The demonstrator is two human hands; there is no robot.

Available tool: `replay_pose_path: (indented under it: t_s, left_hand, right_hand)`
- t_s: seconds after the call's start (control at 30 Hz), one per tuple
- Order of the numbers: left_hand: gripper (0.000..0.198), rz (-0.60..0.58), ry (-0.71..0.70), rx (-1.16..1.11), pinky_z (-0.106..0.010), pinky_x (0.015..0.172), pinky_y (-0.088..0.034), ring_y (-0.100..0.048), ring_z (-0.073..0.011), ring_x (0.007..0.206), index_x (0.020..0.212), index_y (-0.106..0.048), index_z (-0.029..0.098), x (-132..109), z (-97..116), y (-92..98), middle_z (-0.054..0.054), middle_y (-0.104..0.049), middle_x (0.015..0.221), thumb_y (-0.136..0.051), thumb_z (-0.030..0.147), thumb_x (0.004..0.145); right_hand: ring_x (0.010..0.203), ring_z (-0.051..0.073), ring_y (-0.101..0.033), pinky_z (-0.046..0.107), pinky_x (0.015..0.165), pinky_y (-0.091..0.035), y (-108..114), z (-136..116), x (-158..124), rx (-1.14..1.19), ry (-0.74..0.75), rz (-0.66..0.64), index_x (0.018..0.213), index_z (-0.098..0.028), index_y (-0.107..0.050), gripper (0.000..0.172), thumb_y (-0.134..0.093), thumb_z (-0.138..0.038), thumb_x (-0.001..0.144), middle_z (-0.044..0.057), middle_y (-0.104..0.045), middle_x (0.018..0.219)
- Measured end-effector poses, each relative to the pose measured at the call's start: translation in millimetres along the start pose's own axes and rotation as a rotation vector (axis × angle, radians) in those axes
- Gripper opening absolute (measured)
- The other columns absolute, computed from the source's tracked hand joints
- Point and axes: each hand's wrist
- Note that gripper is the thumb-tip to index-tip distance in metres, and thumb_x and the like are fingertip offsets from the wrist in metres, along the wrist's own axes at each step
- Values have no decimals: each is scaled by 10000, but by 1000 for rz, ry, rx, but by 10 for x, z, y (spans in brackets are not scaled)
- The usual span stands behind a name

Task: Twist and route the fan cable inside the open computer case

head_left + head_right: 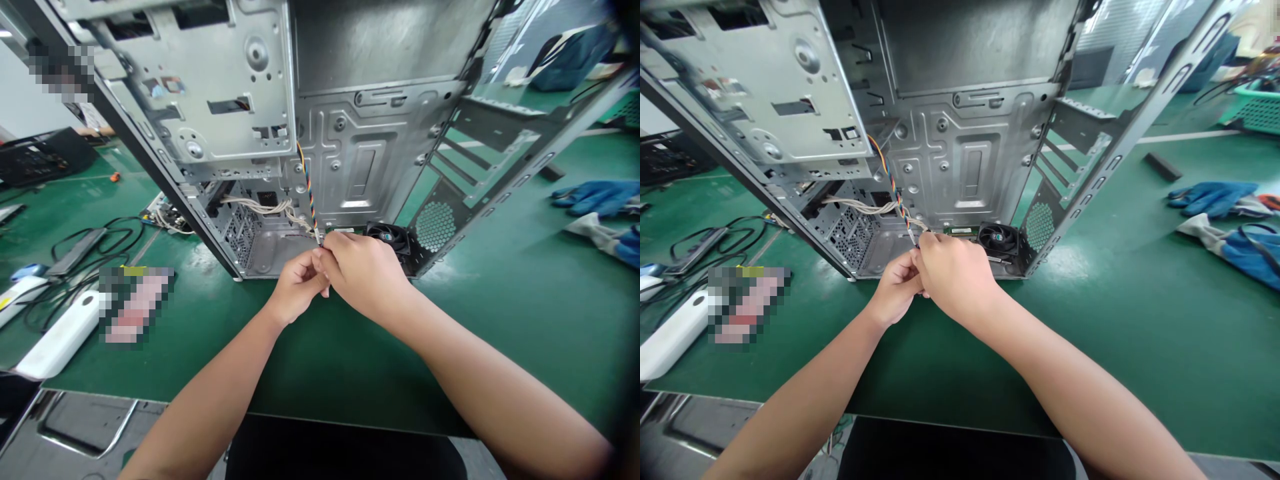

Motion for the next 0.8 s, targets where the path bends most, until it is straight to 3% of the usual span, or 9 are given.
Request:
replay_pose_path:
  t_s: [0.23, 0.47, 0.8]
  left_hand:
    - [337, -9, -13, -26, -194, 501, -437, -506, -51, 509, 686, -471, 157, 13, -13, 11, 57, -505, 621, -783, 274, 731]
    - [322, -30, -13, -3, -198, 500, -427, -522, -55, 503, 702, -477, 155, 3, -9, 7, 45, -519, 626, -703, 356, 813]
    - [328, -32, -11, 18, -198, 499, -424, -522, -55, 501, 700, -479, 155, -2, -9, 17, 44, -522, 611, -702, 366, 813]
  right_hand:
    - [674, 175, -612, 285, 536, -241, 8, -5, -7, 11, -1, -11, 881, -141, -626, 243, -422, -256, 943, 69, -669, 781]
    - [641, 172, -608, 283, 530, -255, -9, 2, 0, -27, 14, -5, 894, -131, -628, 254, -413, -253, 951, 87, -669, 771]
    - [660, 174, -616, 282, 535, -269, -10, -5, 6, -29, 13, -7, 904, -133, -631, 260, -412, -263, 956, 84, -673, 779]
Point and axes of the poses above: each hand's wrist, its own x-axis towards the middle knuckle, its own y-axis out of the back of the hand, z = x × y
